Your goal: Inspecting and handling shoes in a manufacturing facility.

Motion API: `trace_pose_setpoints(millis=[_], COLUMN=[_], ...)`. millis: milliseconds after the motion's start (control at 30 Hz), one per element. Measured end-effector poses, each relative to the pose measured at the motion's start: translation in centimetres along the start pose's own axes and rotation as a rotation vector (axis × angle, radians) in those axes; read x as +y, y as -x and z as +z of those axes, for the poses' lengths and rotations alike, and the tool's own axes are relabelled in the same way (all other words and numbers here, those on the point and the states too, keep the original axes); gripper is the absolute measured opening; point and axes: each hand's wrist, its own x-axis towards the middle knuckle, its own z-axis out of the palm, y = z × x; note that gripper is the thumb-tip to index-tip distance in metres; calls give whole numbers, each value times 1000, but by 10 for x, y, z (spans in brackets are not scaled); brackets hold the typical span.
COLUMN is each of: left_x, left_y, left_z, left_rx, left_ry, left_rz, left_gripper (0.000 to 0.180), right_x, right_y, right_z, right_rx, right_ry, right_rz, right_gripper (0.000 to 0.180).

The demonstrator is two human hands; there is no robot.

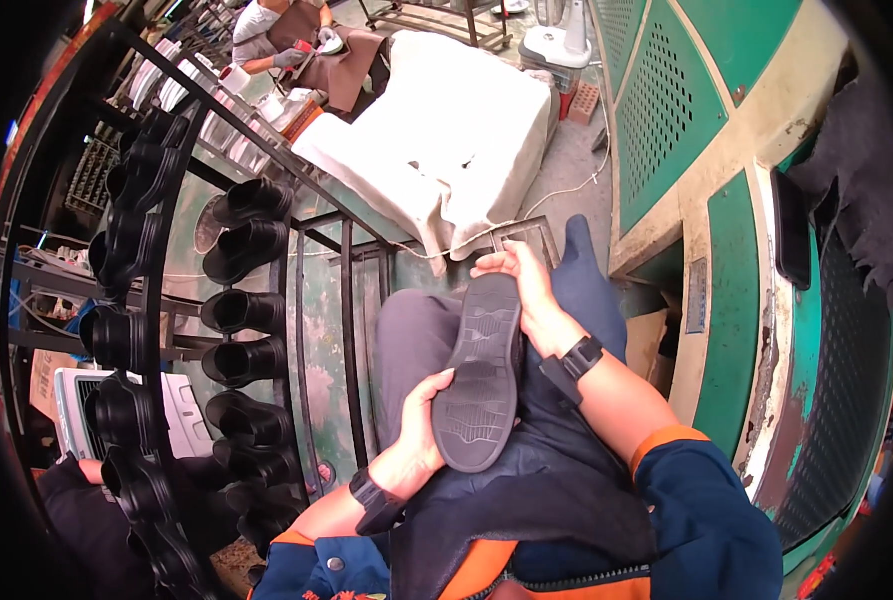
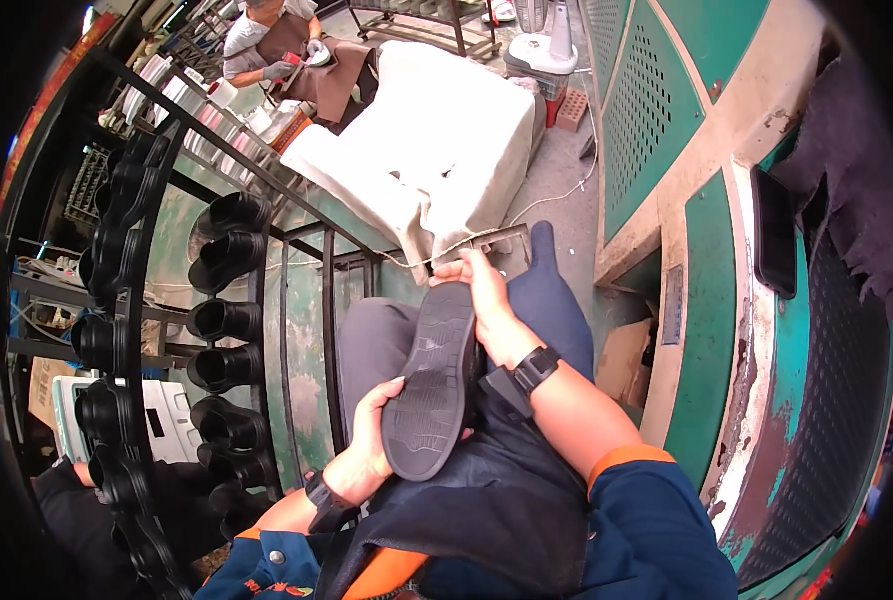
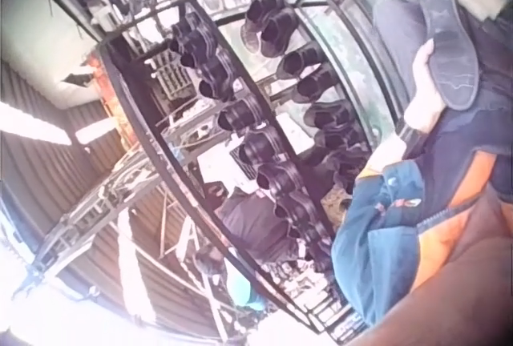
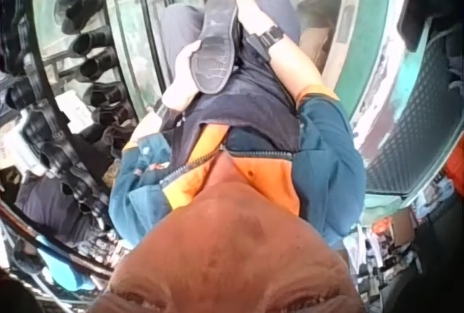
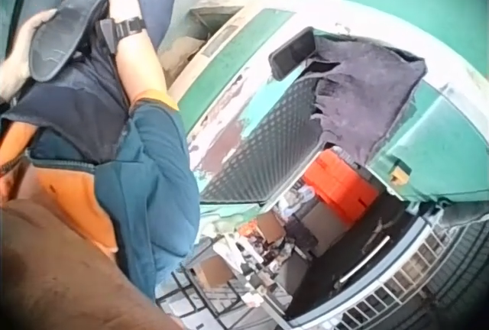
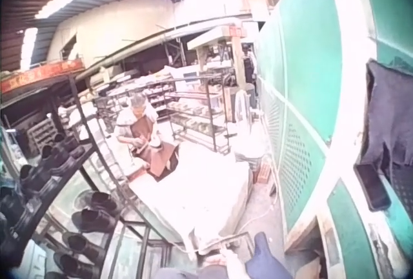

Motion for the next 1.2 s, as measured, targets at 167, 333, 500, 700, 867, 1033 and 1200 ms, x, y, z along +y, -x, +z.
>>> trace_pose_setpoints(millis=[167, 333, 500, 700, 867, 1033, 1200], left_x=[-16, 0, -3, 30, 44, 31, 27], left_y=[31, 48, 57, 87, 82, 100, 137], left_z=[11, -21, -18, -2, -12, -1, -21], left_rx=[-87, -38, -131, -395, -437, -234, -176], left_ry=[56, -102, -257, -416, -201, -371, -749], left_rz=[53, 114, 238, 666, 962, 992, 1233], left_gripper=[60, 57, 70, 91, 74, 98, 118], right_x=[-7, 0, -1, -2, -13, -94, -41], right_y=[20, 23, 0, 44, 60, -41, -10], right_z=[17, -3, -54, -99, -45, 53, 78], right_rx=[-99, -241, -128, -559, -911, -420, -440], right_ry=[-82, 31, 352, 108, -233, -293, 224], right_rz=[30, -324, 15, 247, 112, -206, 229], right_gripper=[51, 53, 32, 64, 66, 53, 61])
